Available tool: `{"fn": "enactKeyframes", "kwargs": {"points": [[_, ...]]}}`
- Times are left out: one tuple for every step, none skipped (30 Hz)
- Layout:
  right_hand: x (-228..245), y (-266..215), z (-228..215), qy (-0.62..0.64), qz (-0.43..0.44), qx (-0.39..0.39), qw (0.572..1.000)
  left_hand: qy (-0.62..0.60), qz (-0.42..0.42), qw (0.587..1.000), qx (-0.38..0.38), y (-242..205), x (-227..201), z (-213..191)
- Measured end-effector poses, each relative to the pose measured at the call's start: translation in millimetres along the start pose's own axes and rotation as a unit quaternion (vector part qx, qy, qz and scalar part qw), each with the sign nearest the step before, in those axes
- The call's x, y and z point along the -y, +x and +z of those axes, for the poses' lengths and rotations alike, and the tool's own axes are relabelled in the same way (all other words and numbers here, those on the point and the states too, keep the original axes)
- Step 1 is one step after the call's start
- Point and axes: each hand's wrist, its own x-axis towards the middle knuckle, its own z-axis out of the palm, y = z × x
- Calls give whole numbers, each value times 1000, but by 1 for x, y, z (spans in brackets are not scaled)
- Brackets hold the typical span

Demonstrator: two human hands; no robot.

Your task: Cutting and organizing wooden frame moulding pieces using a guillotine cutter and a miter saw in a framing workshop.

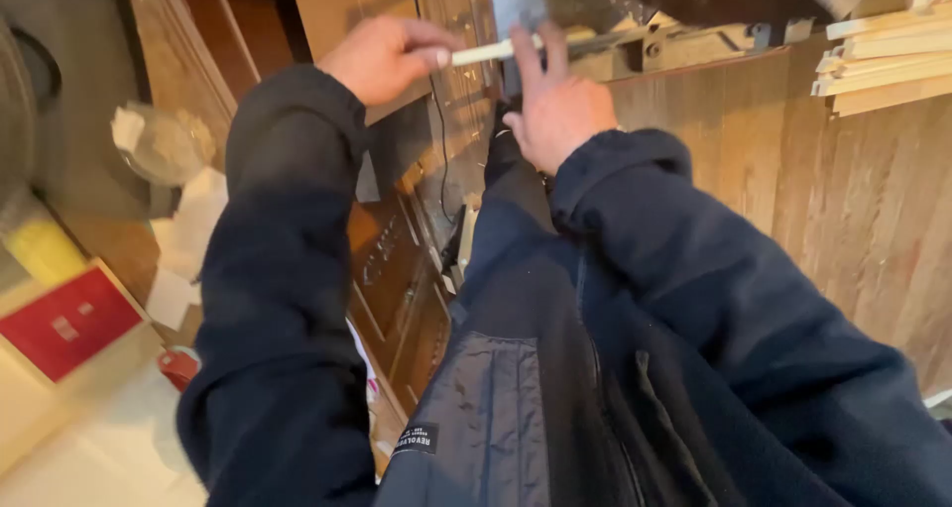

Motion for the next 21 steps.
{"fn": "enactKeyframes", "kwargs": {"points": [[0, 1, 0, 6, 10, 0, 1000, 1, 2, 1000, 12, 4, -8, -4], [0, 2, 0, 3, 10, 3, 1000, 12, -24, 999, 42, 7, -16, -8], [-1, 3, 1, -1, 11, 8, 1000, 21, -49, 996, 73, 11, -24, -11], [0, 2, -1, 3, 22, 9, 1000, 21, -47, 995, 85, 13, -24, -10], [1, 4, -4, 2, 25, 22, 999, 7, -65, 994, 86, 13, -22, -10], [3, 7, -5, 0, 29, 36, 999, -7, -82, 993, 87, 13, -20, -11], [2, 9, -2, 3, 36, 38, 999, -8, -82, 992, 95, 15, -21, -11], [0, 10, 2, 5, 30, 13, 999, -27, -101, 991, 88, 17, -21, -11], [0, 9, 7, 7, 23, -11, 1000, -45, -122, 988, 81, 15, -23, -10], [-3, 10, 3, 11, 29, -8, 999, -46, -124, 987, 88, 19, -27, -10], [-5, 10, 0, -1, 43, 21, 999, -52, -122, 988, 80, 21, -31, -9], [-6, 9, -2, -13, 55, 51, 997, -58, -120, 988, 72, 22, -35, -8], [-10, 7, -1, -11, 62, 54, 997, -59, -120, 988, 80, 25, -37, -5], [-14, 4, 0, -9, 60, 31, 998, -68, -118, 987, 82, 28, -39, -3], [-19, 5, 0, -11, 56, 3, 998, -75, -114, 987, 81, 33, -41, -2], [-20, 7, -3, -11, 61, 2, 998, -75, -111, 987, 84, 37, -38, -2], [-19, 6, -5, -3, 65, 9, 998, -90, -113, 986, 89, 37, -35, 0], [-19, 5, -7, 4, 69, 16, 997, -104, -115, 983, 94, 37, -33, 1], [-18, 4, -5, 7, 71, 16, 997, -103, -116, 983, 98, 35, -34, 2], [-17, 3, -4, 15, 73, 16, 997, -112, -122, 981, 99, 34, -36, 2], [-17, 5, -3, 23, 77, 10, 997, -117, -124, 980, 103, 37, -37, 0]]}}
